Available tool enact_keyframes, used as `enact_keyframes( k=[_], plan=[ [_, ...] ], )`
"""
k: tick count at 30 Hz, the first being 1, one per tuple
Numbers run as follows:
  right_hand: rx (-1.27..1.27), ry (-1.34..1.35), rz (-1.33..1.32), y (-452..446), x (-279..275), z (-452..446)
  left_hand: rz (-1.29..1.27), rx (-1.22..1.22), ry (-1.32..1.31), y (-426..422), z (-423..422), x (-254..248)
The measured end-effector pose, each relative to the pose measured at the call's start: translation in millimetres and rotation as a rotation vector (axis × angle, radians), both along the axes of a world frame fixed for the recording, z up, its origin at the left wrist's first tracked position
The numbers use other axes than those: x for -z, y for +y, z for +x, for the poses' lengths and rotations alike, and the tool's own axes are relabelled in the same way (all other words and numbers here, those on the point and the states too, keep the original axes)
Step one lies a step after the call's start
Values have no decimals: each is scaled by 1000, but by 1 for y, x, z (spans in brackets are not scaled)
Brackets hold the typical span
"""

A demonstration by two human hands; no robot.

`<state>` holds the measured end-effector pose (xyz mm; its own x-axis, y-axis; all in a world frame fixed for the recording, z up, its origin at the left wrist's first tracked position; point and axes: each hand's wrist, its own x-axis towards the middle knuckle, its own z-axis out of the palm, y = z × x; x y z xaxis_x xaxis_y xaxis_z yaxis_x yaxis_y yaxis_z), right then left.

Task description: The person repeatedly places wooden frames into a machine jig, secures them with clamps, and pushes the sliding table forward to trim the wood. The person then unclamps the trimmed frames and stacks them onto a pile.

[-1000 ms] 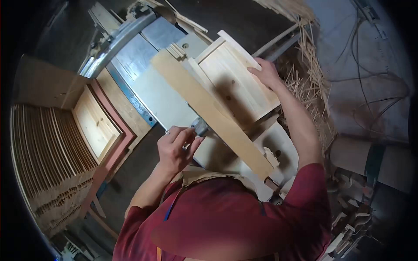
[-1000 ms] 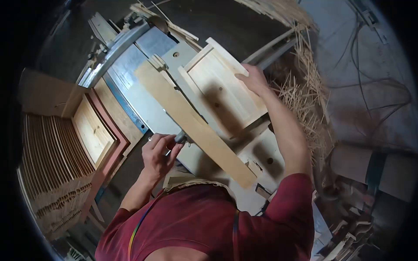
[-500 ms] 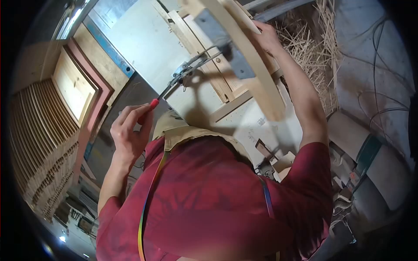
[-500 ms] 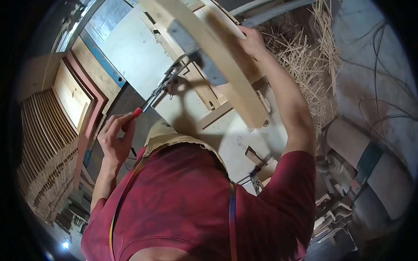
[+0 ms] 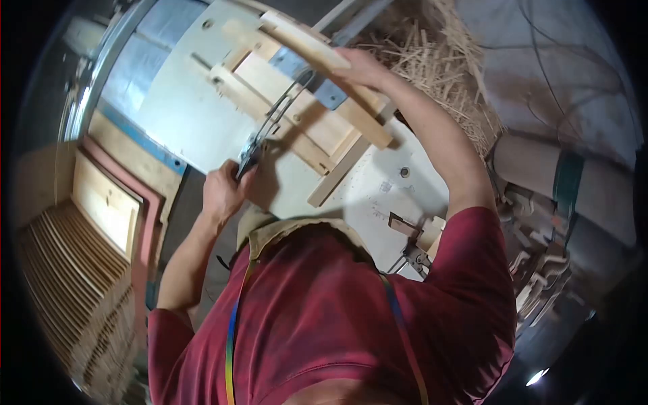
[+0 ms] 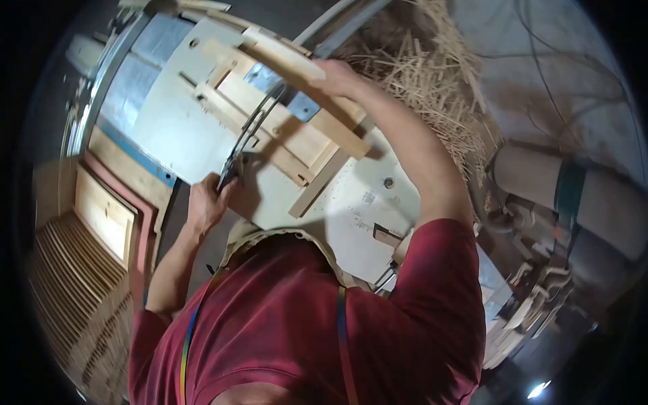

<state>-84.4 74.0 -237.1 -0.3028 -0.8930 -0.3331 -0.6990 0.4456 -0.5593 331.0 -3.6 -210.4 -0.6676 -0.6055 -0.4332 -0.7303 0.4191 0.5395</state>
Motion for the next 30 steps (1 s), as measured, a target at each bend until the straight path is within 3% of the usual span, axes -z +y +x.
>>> enact_keyframes(
  k=[3,5,6,7,9,10,13,16,19,22,23,25,26,28,29,30],
  plan=[
    [-99,300,-100,53,-61,1,-94,-4,6,2,1,-9],
    [-30,382,-86,112,-161,38,-400,112,168,11,5,-17],
    [67,472,-182,154,-195,62,-286,101,319,14,-2,-31],
    [175,571,-262,199,-224,90,-580,214,472,15,-1,-13],
    [457,621,-176,285,-290,158,-352,265,735,41,-33,-52],
    [600,682,-125,337,-305,191,-191,320,898,53,-51,-71],
    [949,1026,194,458,-336,299,-58,652,1219,74,-103,-110],
    [1596,1157,496,563,-382,439,-81,810,1255,103,-147,-156],
    [1682,1520,833,669,-396,562,-109,904,1260,148,-172,-176],
    [1813,1309,923,687,-361,615,-96,983,1265,188,-197,-188],
    [1803,1339,920,690,-366,617,31,976,1288,209,-198,-190],
    [1789,1311,701,659,-365,611,256,989,1300,232,-193,-196],
    [1798,1311,687,639,-367,602,244,995,1306,240,-196,-196],
    [1523,1597,719,595,-382,573,596,1029,1086,254,-209,-186],
    [1522,1598,702,577,-383,562,757,1032,959,257,-212,-189],
    [1420,1640,647,561,-384,549,769,1089,883,267,-210,-202]
  ],
)
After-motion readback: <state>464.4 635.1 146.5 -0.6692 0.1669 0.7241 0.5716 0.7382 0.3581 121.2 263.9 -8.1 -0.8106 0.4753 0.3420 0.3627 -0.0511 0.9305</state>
